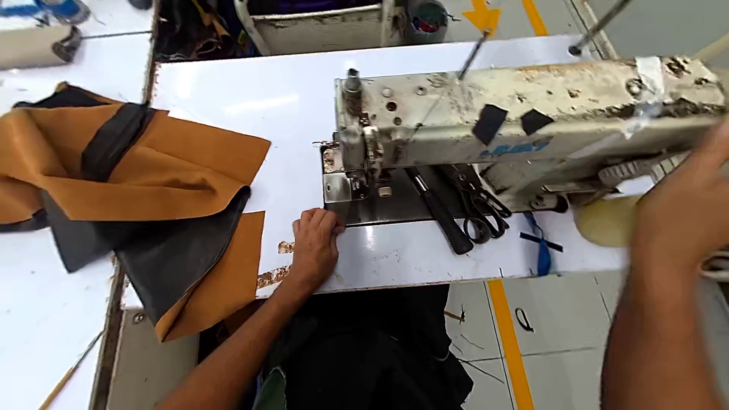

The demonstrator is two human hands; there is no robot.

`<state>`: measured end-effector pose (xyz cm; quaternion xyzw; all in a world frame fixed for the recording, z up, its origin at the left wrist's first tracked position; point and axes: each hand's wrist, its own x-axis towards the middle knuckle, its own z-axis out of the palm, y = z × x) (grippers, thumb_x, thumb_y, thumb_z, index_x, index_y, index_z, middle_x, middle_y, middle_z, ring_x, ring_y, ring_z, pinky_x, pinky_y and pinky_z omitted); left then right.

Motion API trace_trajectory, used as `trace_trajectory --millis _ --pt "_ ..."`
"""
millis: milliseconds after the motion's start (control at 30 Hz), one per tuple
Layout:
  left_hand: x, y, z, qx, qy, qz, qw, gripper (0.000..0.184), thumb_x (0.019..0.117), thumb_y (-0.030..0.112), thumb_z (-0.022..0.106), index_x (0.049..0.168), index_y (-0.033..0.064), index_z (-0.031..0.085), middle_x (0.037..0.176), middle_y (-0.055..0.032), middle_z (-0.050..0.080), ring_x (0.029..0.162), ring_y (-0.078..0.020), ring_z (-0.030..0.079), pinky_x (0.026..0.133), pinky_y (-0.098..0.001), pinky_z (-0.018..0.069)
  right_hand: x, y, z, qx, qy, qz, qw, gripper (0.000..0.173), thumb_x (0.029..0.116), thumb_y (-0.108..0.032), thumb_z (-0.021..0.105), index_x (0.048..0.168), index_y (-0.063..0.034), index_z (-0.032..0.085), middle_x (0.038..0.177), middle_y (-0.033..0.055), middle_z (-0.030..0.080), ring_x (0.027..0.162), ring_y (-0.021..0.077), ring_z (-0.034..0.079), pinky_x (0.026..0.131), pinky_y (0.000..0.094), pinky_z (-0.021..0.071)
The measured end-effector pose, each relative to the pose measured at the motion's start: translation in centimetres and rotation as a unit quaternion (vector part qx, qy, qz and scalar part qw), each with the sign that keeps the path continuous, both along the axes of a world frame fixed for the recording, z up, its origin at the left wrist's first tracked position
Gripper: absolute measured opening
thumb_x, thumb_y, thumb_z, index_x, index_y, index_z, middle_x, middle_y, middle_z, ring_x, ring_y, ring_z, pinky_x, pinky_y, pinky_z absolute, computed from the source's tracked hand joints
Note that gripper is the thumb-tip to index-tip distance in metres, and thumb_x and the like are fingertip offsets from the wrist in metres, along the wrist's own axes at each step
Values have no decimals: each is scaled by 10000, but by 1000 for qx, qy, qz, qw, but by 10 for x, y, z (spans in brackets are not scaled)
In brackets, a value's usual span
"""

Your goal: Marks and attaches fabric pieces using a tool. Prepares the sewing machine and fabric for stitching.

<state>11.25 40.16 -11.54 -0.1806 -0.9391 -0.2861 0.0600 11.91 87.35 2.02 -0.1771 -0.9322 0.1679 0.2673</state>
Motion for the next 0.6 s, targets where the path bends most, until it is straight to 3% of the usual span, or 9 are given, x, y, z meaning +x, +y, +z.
trace_trajectory --millis 67,133,200,300,367,400,467,533,600 --pt "7 2 -2 29 6 19 999 172 1032 153 538 1031 88 698 1037 -93 680 1074 -325 609 885 -528 465 39 -84 -51 -36 -48 107 992 441 1050 -220 531 1387 62 502 1305 289 594 1182 400 620 992 559 519" --pt "14 1 -7 38 17 14 999 189 1036 169 522 1039 89 693 1030 -88 678 1060 -305 613 907 -504 460 54 -120 -93 -109 -154 137 972 453 986 -136 629 1407 5 542 1329 248 620 1212 426 614 993 642 498" --pt "15 0 -5 68 23 21 997 179 1052 141 514 1028 54 669 999 -106 649 1011 -290 604 918 -463 475 43 -123 -102 -116 -192 147 964 434 968 -88 650 1386 1 579 1305 253 635 1195 455 612 992 673 466" --pt "18 -1 -4 106 23 68 992 173 1059 129 510 1025 31 649 979 -110 620 966 -264 589 880 -406 481 26 -113 -89 -107 -229 154 955 397 924 -51 690 1309 19 619 1180 247 671 1041 427 666 888 656 513" --pt "14 -1 -7 126 26 100 987 189 1064 146 498 1031 29 642 965 -105 610 952 -250 593 867 -390 492 20 -112 -70 -74 -267 138 951 328 918 -157 745 1187 12 665 1060 241 684 946 442 671 801 678 520" --pt "13 -1 -8 134 26 116 984 189 1062 146 498 1028 27 641 955 -105 607 940 -249 591 860 -390 486 20 -113 -60 -53 -304 117 944 321 912 -270 783 1035 8 681 915 238 675 838 453 660 712 682 505" --pt "14 0 -8 135 23 143 980 188 1063 148 500 1026 24 637 950 -110 600 926 -251 593 852 -391 489 25 -113 -43 -40 -396 79 914 505 904 -512 748 817 -21 663 708 200 628 659 408 642 596 632 506" --pt "10 1 -7 135 18 158 978 189 1062 150 504 1028 20 637 946 -113 591 915 -257 588 837 -397 486 46 -115 -38 -134 -407 88 899 549 934 -576 675 795 -46 656 590 143 612 504 310 627 494 534 541" --pt "10 0 -7 135 11 162 977 183 1061 149 512 1030 23 640 945 -111 594 912 -255 590 831 -392 489 87 -129 -51 -300 -382 156 860 490 980 -545 622 826 -80 620 537 89 581 420 233 593 405 416 528"
